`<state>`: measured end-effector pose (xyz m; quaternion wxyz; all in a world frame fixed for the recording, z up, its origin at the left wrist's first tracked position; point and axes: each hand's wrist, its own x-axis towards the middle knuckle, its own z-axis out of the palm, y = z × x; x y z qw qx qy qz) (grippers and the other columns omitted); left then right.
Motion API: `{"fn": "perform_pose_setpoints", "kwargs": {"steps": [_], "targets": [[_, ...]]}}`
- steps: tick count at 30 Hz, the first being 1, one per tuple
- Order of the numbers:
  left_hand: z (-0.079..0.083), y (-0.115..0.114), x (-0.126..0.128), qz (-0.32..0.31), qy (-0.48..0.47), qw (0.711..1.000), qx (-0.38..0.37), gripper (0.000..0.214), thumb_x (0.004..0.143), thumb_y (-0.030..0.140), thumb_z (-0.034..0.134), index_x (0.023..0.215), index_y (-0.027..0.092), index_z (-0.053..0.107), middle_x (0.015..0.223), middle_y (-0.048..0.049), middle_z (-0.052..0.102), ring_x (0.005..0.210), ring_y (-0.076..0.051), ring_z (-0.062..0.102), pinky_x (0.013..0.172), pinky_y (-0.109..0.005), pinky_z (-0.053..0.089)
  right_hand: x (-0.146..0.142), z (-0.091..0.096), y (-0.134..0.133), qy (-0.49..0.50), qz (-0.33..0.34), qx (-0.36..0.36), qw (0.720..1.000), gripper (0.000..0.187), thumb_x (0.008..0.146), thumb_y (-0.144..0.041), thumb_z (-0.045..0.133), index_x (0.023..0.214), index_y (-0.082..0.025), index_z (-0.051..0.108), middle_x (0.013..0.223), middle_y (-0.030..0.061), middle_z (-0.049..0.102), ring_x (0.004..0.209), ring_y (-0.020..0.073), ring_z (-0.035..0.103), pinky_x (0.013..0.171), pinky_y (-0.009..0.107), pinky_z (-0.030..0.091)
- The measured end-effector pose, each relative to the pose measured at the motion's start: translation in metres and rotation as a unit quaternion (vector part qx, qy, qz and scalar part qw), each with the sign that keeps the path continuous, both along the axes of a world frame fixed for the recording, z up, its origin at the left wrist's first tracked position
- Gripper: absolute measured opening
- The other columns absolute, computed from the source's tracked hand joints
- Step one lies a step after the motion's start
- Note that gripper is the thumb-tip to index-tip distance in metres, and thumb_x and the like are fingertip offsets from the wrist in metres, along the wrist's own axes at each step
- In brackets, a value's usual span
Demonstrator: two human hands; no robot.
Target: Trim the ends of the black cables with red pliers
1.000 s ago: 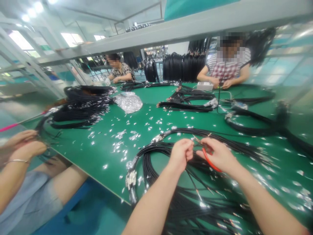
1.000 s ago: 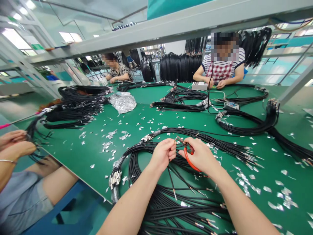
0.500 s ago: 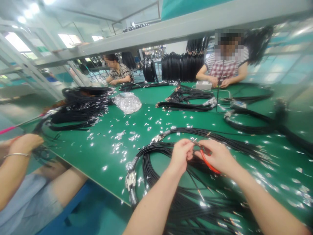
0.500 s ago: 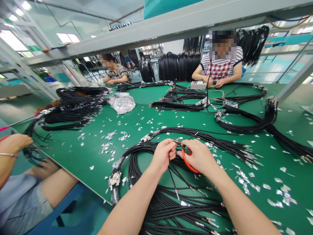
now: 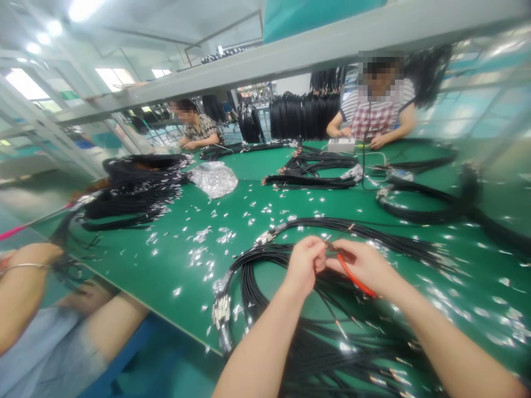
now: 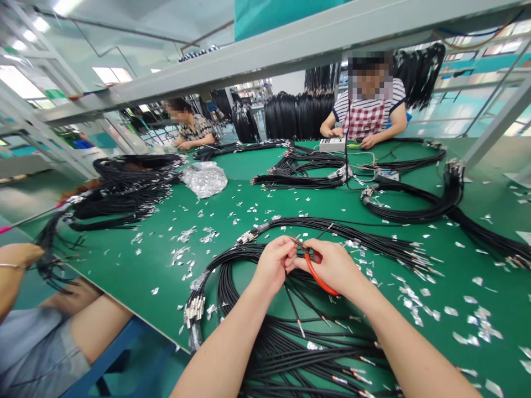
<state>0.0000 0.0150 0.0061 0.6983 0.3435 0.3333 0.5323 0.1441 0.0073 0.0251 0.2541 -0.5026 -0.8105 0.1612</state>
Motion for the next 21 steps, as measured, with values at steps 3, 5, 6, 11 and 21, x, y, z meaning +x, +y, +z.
{"fn": "perform_pose_setpoints", "kwargs": {"steps": [3, 5, 6, 11, 21], "targets": [[-0.001, 0.0, 0.0, 0.021, 0.006, 1.0, 0.018, 0.022, 0.064, 0.026, 0.064, 0.063, 0.014, 0.046, 0.048, 0.0065, 0.039, 0.038, -0.002, 0.029, 0.038, -0.018, 0.018, 0.0, 0.002, -0.001, -0.024, -0.02, 0.034, 0.999, 0.021, 0.077, -0.042, 0.054, 0.074, -0.021, 0.059, 0.059, -0.0003, 0.059, 0.053, 0.0152, 0.054, 0.049, 0.022, 0.036], [-0.001, 0.0, 0.0, 0.029, 0.005, 0.999, 0.023, 0.021, 0.064, 0.027, 0.065, 0.064, 0.014, 0.048, 0.049, 0.0065, 0.039, 0.038, -0.002, 0.029, 0.038, -0.019, 0.018, 0.003, 0.003, 0.0, -0.033, -0.026, 0.037, 0.998, 0.021, 0.076, -0.042, 0.055, 0.075, -0.022, 0.061, 0.06, 0.0002, 0.06, 0.054, 0.0159, 0.054, 0.048, 0.023, 0.037], [0.0, 0.001, -0.001, 0.031, 0.003, 0.999, 0.023, 0.021, 0.064, 0.027, 0.065, 0.065, 0.014, 0.049, 0.049, 0.0066, 0.038, 0.038, -0.002, 0.029, 0.038, -0.019, 0.018, 0.007, 0.003, 0.001, -0.036, -0.026, 0.027, 0.999, 0.021, 0.076, -0.042, 0.056, 0.076, -0.022, 0.061, 0.059, -0.0002, 0.06, 0.053, 0.0159, 0.055, 0.048, 0.023, 0.037], [0.002, 0.002, -0.004, 0.037, 0.007, 0.999, 0.005, 0.025, 0.063, 0.031, 0.067, 0.067, 0.013, 0.05, 0.048, 0.0071, 0.037, 0.037, -0.002, 0.028, 0.038, -0.019, 0.017, 0.028, 0.003, 0.007, -0.041, -0.049, 0.028, 0.998, 0.02, 0.07, -0.042, 0.061, 0.078, -0.024, 0.063, 0.056, -0.0018, 0.059, 0.048, 0.0153, 0.053, 0.046, 0.024, 0.038], [-0.006, -0.003, 0.005, -0.033, 0.096, 0.995, -0.018, 0.021, 0.058, 0.026, 0.065, 0.057, 0.015, 0.047, 0.04, 0.0095, 0.03, 0.035, -0.001, 0.02, 0.039, -0.019, 0.01, 0.009, 0.005, -0.002, -0.086, 0.118, 0.299, 0.943, 0.03, 0.083, -0.006, 0.035, 0.099, -0.016, 0.059, 0.07, 0.0064, 0.055, 0.069, 0.0185, 0.047, 0.06, 0.029, 0.041]]}}
